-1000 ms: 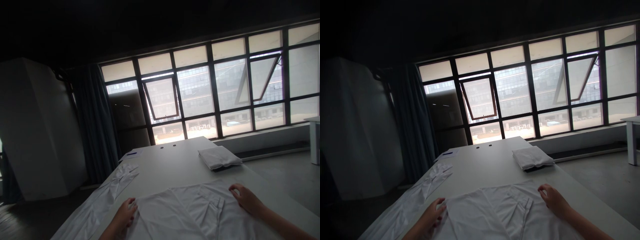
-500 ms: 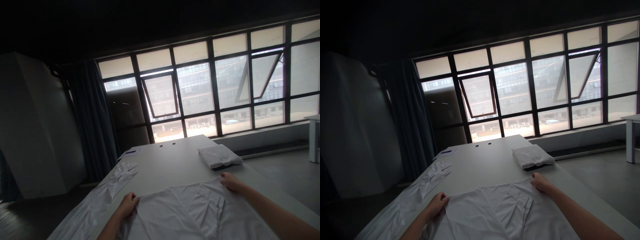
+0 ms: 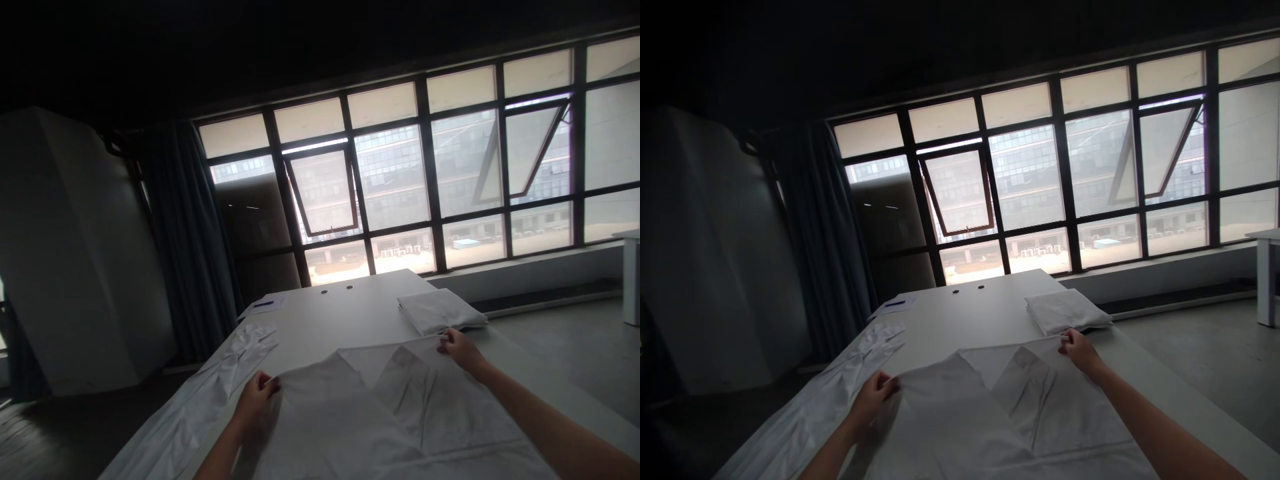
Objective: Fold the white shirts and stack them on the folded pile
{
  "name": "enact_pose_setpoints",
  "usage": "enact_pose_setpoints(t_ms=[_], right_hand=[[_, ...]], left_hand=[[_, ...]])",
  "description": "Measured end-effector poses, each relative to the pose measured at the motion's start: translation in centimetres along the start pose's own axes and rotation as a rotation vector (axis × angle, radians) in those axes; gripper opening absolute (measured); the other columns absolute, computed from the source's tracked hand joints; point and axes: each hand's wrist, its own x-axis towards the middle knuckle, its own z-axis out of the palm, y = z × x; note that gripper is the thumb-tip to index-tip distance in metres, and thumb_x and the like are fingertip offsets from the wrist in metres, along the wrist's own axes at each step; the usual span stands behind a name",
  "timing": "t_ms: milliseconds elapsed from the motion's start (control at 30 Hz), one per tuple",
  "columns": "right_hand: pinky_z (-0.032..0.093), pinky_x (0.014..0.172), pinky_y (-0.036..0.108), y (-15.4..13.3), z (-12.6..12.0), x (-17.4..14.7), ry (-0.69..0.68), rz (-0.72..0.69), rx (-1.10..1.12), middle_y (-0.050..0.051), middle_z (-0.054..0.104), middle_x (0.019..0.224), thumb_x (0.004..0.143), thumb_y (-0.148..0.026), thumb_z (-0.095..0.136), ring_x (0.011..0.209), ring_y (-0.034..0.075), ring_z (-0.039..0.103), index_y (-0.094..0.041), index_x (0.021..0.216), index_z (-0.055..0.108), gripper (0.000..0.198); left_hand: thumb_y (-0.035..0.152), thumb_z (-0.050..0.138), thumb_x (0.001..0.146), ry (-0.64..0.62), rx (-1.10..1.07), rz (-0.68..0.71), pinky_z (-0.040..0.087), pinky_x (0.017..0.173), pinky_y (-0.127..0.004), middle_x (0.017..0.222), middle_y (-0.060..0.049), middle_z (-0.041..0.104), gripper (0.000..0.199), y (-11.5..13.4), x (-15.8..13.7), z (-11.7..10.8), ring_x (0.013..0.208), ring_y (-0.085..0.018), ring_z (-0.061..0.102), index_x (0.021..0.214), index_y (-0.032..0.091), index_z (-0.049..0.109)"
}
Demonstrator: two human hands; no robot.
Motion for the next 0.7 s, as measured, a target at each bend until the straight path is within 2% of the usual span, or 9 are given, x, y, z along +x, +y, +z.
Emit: enact_pose_setpoints(t_ms=[167,233,333,433,500,567,633,667,700], right_hand=[[0.054,0.074,0.029,0.4,-2.6,-1.7,-0.084,-0.091,0.098,0.007,0.075,0.086,0.077,-0.042,0.052,0.085,0.024,0.072,-0.018,0.095,0.066,0.033],[0.052,0.071,0.03,1.0,-3.7,-3.1,-0.139,-0.119,0.091,0.007,0.075,0.082,0.075,-0.046,0.055,0.08,0.025,0.07,-0.018,0.092,0.071,0.036],[0.051,0.069,0.031,2.1,-5.0,-5.3,-0.233,-0.121,0.052,0.007,0.076,0.081,0.078,-0.048,0.055,0.076,0.025,0.068,-0.017,0.087,0.074,0.038],[0.053,0.083,0.035,3.2,-5.6,-7.4,-0.265,-0.151,0.017,0.009,0.078,0.092,0.077,-0.042,0.057,0.091,0.029,0.071,-0.019,0.085,0.076,0.032],[0.052,0.092,0.036,4.1,-5.6,-8.6,-0.271,-0.185,-0.021,0.01,0.079,0.096,0.074,-0.038,0.059,0.099,0.031,0.071,-0.02,0.08,0.075,0.025],[0.051,0.096,0.037,4.9,-5.4,-9.6,-0.275,-0.227,-0.048,0.01,0.078,0.1,0.073,-0.035,0.059,0.102,0.031,0.07,-0.022,0.075,0.072,0.019],[0.05,0.101,0.038,5.5,-5.2,-10.3,-0.262,-0.27,-0.065,0.01,0.077,0.106,0.074,-0.034,0.058,0.107,0.031,0.069,-0.022,0.073,0.07,0.017],[0.048,0.104,0.038,5.7,-5.1,-10.6,-0.248,-0.286,-0.073,0.011,0.076,0.11,0.074,-0.033,0.058,0.111,0.03,0.068,-0.022,0.074,0.07,0.016],[0.047,0.106,0.039,5.8,-5.0,-10.8,-0.239,-0.298,-0.083,0.011,0.075,0.112,0.074,-0.031,0.058,0.113,0.03,0.067,-0.022,0.075,0.069,0.015]], left_hand=[[0.083,0.07,0.065,-0.032,0.087,0.078,0.053,0.077,-0.033,0.072,0.001,0.063,0.063,0.6,-1.6,-2.0,0.078,-0.024,0.065,0.074,0.023,0.053],[0.08,0.07,0.067,-0.131,0.109,0.101,0.054,0.082,-0.033,0.08,-0.003,0.07,0.06,0.1,-2.7,-2.8,0.088,-0.027,0.068,0.071,0.024,0.052],[0.073,0.071,0.073,-0.275,0.107,0.107,0.054,0.094,-0.035,0.108,-0.009,0.076,0.052,-1.5,-4.2,-3.9,0.115,-0.032,0.067,0.074,0.025,0.051],[0.068,0.074,0.072,-0.324,0.132,0.094,0.052,0.101,-0.036,0.12,-0.011,0.075,0.048,-3.3,-5.4,-4.4,0.124,-0.033,0.064,0.076,0.025,0.054],[0.066,0.075,0.071,-0.348,0.235,0.132,0.047,0.109,-0.038,0.117,-0.01,0.076,0.045,-4.1,-5.9,-4.5,0.125,-0.035,0.063,0.077,0.024,0.059],[0.057,0.073,0.074,-0.357,0.397,0.181,0.036,0.119,-0.044,0.116,-0.009,0.077,0.034,-4.2,-6.2,-4.3,0.129,-0.036,0.06,0.08,0.024,0.064],[0.037,0.073,0.073,-0.332,0.589,0.181,0.024,0.125,-0.051,0.12,-0.008,0.076,0.016,-3.5,-6.5,-3.8,0.136,-0.036,0.054,0.083,0.025,0.067],[0.027,0.071,0.07,-0.303,0.689,0.172,0.021,0.125,-0.053,0.123,-0.008,0.074,0.016,-2.8,-6.8,-3.3,0.139,-0.036,0.051,0.085,0.025,0.069],[0.018,0.069,0.066,-0.266,0.78,0.17,0.02,0.125,-0.054,0.126,-0.008,0.073,0.023,-1.9,-7.1,-2.6,0.142,-0.037,0.048,0.089,0.025,0.07]])
